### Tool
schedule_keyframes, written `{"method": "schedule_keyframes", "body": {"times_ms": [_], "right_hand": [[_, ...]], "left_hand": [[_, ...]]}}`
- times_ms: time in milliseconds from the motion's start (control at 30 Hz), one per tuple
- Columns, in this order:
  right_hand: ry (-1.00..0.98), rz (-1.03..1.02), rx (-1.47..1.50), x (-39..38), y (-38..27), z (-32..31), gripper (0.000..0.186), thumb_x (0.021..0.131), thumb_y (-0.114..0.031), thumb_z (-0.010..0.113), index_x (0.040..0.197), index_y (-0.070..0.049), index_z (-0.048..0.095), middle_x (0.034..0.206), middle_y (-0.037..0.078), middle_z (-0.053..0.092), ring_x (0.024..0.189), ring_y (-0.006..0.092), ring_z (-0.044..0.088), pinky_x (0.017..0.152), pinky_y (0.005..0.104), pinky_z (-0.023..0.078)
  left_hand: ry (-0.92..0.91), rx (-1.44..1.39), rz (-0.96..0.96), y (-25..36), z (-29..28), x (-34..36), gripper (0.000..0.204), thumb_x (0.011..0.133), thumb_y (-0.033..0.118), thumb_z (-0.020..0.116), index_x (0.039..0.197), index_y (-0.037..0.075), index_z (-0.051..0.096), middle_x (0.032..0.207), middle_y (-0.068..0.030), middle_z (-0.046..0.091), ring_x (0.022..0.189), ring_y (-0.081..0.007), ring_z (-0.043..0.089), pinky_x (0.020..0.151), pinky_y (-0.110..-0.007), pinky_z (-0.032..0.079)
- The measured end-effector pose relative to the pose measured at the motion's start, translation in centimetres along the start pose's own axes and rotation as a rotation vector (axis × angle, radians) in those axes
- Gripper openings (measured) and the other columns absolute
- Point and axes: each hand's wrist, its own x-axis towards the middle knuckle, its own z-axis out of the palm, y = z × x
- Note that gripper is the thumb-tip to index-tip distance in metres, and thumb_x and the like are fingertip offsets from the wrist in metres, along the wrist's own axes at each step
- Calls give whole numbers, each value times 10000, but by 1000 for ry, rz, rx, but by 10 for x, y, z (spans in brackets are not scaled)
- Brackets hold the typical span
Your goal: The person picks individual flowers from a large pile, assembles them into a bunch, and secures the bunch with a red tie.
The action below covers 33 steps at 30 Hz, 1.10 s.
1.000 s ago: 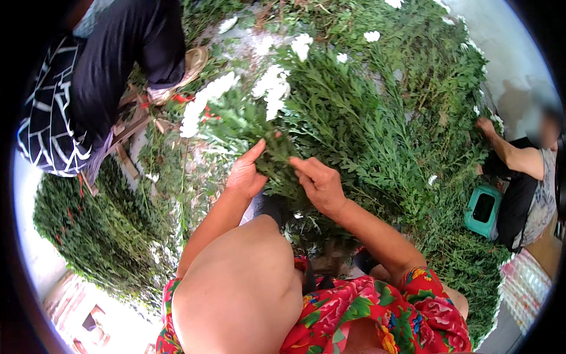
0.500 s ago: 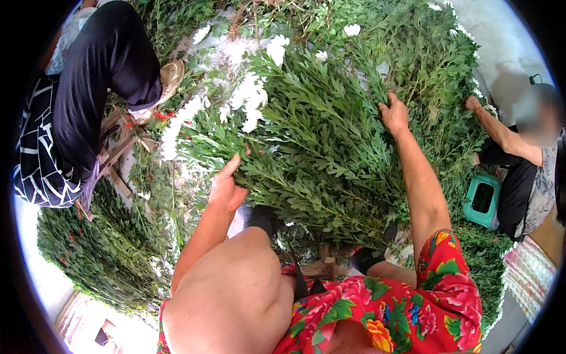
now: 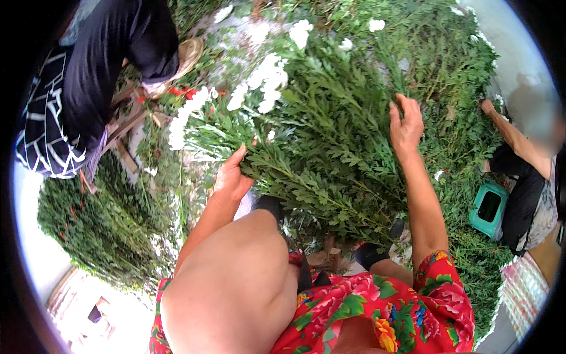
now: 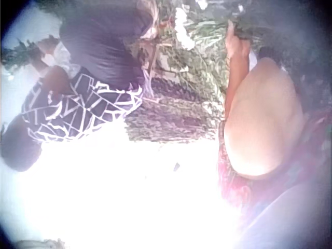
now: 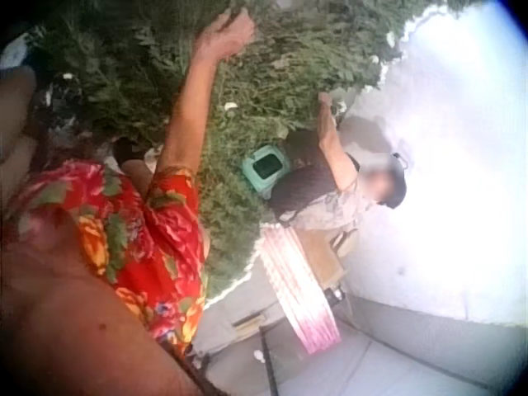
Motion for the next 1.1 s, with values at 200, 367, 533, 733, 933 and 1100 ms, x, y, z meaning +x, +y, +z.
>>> {"method": "schedule_keyframes", "body": {"times_ms": [200,367,533,733,933,1100], "right_hand": [[-500,-163,86,-80,-92,4,185,859,-187,760,951,-108,620,903,100,658,782,339,670,641,440,542],[-291,-40,32,-103,-111,16,253,846,-165,771,1033,-113,609,986,97,622,922,331,644,708,454,530],[-390,-17,-144,-90,-100,15,231,834,-153,763,1033,-102,659,988,105,631,930,341,624,817,461,503],[-446,122,-19,-80,-92,10,186,851,-186,754,1001,-101,685,937,125,679,945,356,646,810,472,517],[-448,20,3,-81,-97,11,203,849,-169,786,967,-51,670,846,89,679,782,283,660,734,410,525],[-552,434,649,-72,-69,-1,253,926,-87,705,827,-44,476,719,-54,361,676,76,347,585,271,316]], "left_hand": [[16,-69,26,1,-19,-12,350,1043,227,559,1311,2,563,1265,-156,648,1259,-348,590,1137,-525,433],[-5,-47,15,14,-24,-19,374,1044,193,543,1343,-31,547,1275,-209,644,1234,-364,606,1120,-532,449],[6,-67,17,3,-31,-15,384,1028,185,566,1339,-39,567,1304,-230,640,1219,-372,616,1114,-528,457],[67,-32,14,2,-18,-13,291,1051,176,554,1271,0,627,1212,-143,684,1122,-297,655,1038,-477,514],[2,-29,17,5,-26,-4,339,1059,188,531,1335,0,594,1265,-187,662,1165,-328,645,1066,-493,503],[39,-14,3,9,-22,-4,365,1063,194,516,1354,-19,577,1286,-208,658,1187,-341,643,1083,-500,494]]}}
